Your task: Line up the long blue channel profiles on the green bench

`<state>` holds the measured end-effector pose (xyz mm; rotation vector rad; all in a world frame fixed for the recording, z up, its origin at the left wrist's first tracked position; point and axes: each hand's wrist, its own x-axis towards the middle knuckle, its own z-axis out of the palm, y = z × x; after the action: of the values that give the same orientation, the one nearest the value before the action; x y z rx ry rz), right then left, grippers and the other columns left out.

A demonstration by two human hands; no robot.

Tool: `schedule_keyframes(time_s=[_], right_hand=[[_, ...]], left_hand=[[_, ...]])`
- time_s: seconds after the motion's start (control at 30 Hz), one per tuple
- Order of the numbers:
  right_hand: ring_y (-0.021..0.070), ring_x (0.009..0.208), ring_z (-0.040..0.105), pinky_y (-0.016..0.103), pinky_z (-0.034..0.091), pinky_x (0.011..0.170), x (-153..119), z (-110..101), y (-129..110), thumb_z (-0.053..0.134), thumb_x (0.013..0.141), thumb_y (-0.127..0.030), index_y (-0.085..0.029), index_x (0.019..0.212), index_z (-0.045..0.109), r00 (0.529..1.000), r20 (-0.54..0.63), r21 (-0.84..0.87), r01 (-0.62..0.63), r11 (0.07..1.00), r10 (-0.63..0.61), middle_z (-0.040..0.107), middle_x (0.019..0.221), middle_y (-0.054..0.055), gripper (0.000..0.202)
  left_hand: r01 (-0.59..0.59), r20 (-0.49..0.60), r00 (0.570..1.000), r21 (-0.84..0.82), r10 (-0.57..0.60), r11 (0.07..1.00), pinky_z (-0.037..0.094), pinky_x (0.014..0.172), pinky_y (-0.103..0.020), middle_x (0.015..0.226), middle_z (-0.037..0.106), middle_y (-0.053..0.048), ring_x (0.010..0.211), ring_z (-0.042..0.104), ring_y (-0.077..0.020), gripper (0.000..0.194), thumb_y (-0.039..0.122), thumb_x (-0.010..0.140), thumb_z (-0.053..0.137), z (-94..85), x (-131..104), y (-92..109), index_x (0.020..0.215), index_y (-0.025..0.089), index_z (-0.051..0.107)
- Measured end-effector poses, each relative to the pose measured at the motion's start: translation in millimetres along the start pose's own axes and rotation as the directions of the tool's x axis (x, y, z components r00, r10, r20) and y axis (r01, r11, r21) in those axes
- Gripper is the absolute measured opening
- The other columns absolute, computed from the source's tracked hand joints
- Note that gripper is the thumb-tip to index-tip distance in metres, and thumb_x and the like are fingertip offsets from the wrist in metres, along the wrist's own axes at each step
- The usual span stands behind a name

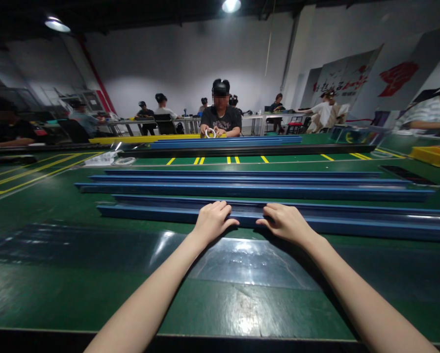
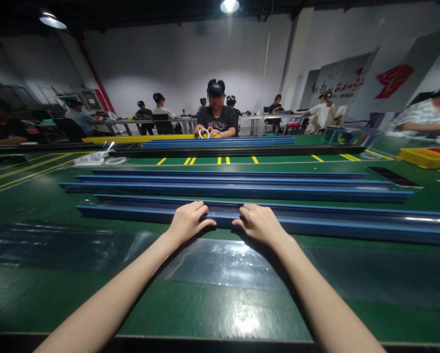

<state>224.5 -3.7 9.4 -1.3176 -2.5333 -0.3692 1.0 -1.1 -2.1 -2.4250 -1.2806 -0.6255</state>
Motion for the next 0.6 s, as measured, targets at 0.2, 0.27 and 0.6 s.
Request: schedule_keyframes(time_s=[0.2, 0.27, 0.6], right_hand=[[0.0148, 0.067, 0.053, 0.024, 0.026, 0.054, -0.6, -1.3, -0.2, 0.033, 0.084, -0.046, -0.018, 0.072, 0.053, 1.0, 0.01, 0.006, -0.005, 1.0, 0.005, 0.058, 0.074, 0.005, 0.037], [0.0149, 0.067, 0.053, 0.024, 0.026, 0.054, -0.6, -1.9, -0.5, 0.034, 0.084, -0.046, -0.018, 0.072, 0.053, 1.0, 0.013, 0.009, -0.009, 1.0, 0.009, 0.058, 0.075, 0.005, 0.036], [0.0149, 0.069, 0.053, 0.024, 0.029, 0.057, -1.9, -1.5, -1.2, 0.035, 0.084, -0.044, -0.018, 0.073, 0.053, 1.0, -0.013, 0.01, 0.002, 1.0, -0.002, 0.059, 0.077, 0.005, 0.033]], left_hand=[[0.014, 0.055, 0.998, -0.005, -0.014, 1.0, 0.034, 0.058, -0.024, 0.075, 0.056, 0.0, 0.07, 0.052, -0.0137, 0.036, 0.054, 0.075, 0.048, -3.6, 2.3, 0.2, 0.071, 0.018, 0.052], [0.018, 0.067, 0.998, -0.008, -0.018, 1.0, 0.033, 0.057, -0.024, 0.076, 0.057, 0.0, 0.071, 0.052, -0.0139, 0.037, 0.054, 0.076, 0.047, -3.7, 2.6, 0.0, 0.072, 0.018, 0.051], [0.033, 0.079, 0.996, -0.029, -0.031, 0.999, 0.035, 0.058, -0.023, 0.076, 0.057, -0.001, 0.072, 0.053, -0.0145, 0.039, 0.056, 0.075, 0.046, -1.4, 2.6, -0.7, 0.073, 0.017, 0.05]])
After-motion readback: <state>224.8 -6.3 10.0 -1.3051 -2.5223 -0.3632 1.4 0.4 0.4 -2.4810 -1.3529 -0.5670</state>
